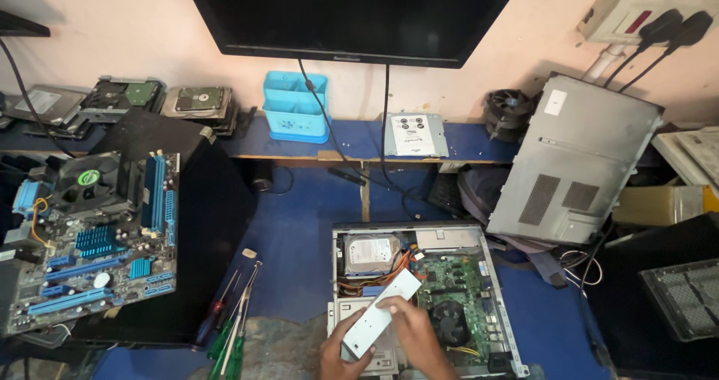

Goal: The person removes an optical drive from a desktop tower, then reinstalls it into the drive bay. They use a screwdriver to tighten screws on the motherboard area and connect cables to the drive. The person also briefly handles the computer case side panel.

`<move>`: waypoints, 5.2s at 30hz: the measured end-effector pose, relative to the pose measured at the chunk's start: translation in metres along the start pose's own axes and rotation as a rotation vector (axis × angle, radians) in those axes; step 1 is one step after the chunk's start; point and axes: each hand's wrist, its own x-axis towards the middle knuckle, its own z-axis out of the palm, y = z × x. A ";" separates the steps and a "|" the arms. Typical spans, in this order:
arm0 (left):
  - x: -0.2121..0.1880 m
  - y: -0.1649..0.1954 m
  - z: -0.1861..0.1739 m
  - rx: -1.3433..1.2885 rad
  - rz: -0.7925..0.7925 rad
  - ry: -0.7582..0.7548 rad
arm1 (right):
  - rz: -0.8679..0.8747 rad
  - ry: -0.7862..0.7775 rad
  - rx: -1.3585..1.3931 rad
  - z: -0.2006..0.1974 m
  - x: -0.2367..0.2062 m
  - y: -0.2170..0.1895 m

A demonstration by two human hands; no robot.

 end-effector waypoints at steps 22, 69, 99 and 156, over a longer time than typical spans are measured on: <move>-0.005 0.008 0.000 -0.017 -0.008 0.024 | -0.359 0.148 -0.766 -0.033 0.029 -0.020; 0.003 0.018 -0.017 0.030 -0.019 0.026 | -0.291 -0.076 -0.878 -0.036 0.044 -0.045; 0.007 0.019 -0.010 0.030 -0.013 -0.001 | -0.245 -0.114 -0.709 -0.047 0.043 -0.033; 0.018 0.016 -0.012 -0.002 -0.029 0.028 | -0.212 -0.067 -0.751 -0.034 0.057 -0.030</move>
